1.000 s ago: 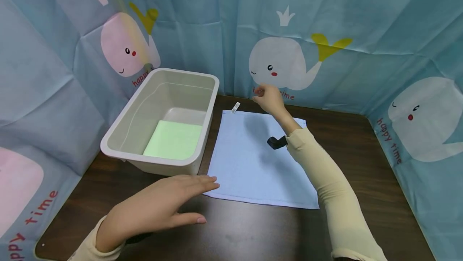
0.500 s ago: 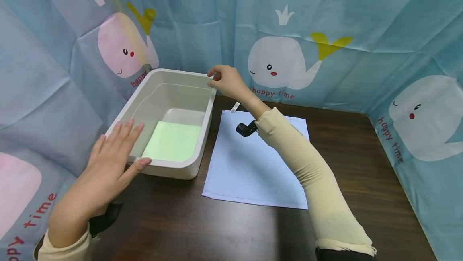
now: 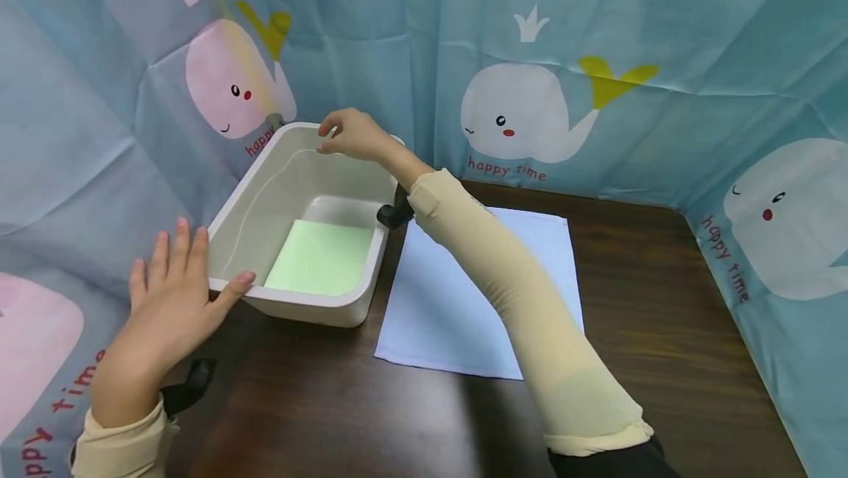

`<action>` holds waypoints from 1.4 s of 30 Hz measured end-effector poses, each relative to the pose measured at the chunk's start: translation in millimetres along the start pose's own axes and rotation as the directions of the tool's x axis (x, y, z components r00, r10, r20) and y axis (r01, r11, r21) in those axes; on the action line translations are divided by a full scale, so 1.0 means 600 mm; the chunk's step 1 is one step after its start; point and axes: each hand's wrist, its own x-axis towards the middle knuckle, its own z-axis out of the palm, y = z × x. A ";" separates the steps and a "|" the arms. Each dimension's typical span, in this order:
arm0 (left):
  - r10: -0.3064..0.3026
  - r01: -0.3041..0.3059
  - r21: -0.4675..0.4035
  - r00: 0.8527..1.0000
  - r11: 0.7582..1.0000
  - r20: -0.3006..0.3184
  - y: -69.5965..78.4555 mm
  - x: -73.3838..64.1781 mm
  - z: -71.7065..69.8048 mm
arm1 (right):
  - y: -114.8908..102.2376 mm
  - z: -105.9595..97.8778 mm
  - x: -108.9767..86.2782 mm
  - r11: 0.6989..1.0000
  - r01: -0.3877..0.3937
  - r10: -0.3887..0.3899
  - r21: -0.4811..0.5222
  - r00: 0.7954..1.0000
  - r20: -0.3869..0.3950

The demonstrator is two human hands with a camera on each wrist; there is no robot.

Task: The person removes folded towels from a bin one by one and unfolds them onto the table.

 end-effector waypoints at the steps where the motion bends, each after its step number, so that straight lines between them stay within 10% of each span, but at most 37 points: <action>1: -0.008 0.008 -0.002 1.000 1.000 0.002 0.001 0.000 0.000 | -0.006 0.002 0.004 1.000 -0.008 0.008 -0.003 1.000 0.012; 16: -0.060 0.060 -0.025 0.998 0.998 -0.020 0.013 -0.016 -0.001 | -0.081 0.064 0.060 0.954 -0.264 0.254 0.140 0.963 0.088; 28: -0.071 0.067 -0.083 0.996 0.994 -0.045 0.038 -0.027 0.020 | -0.024 0.171 0.041 0.929 -0.329 0.324 0.169 0.944 0.052; 42: -0.082 0.079 -0.092 0.996 0.993 -0.037 0.044 -0.026 0.017 | -0.018 0.172 0.046 0.814 -0.568 0.501 0.118 0.791 0.350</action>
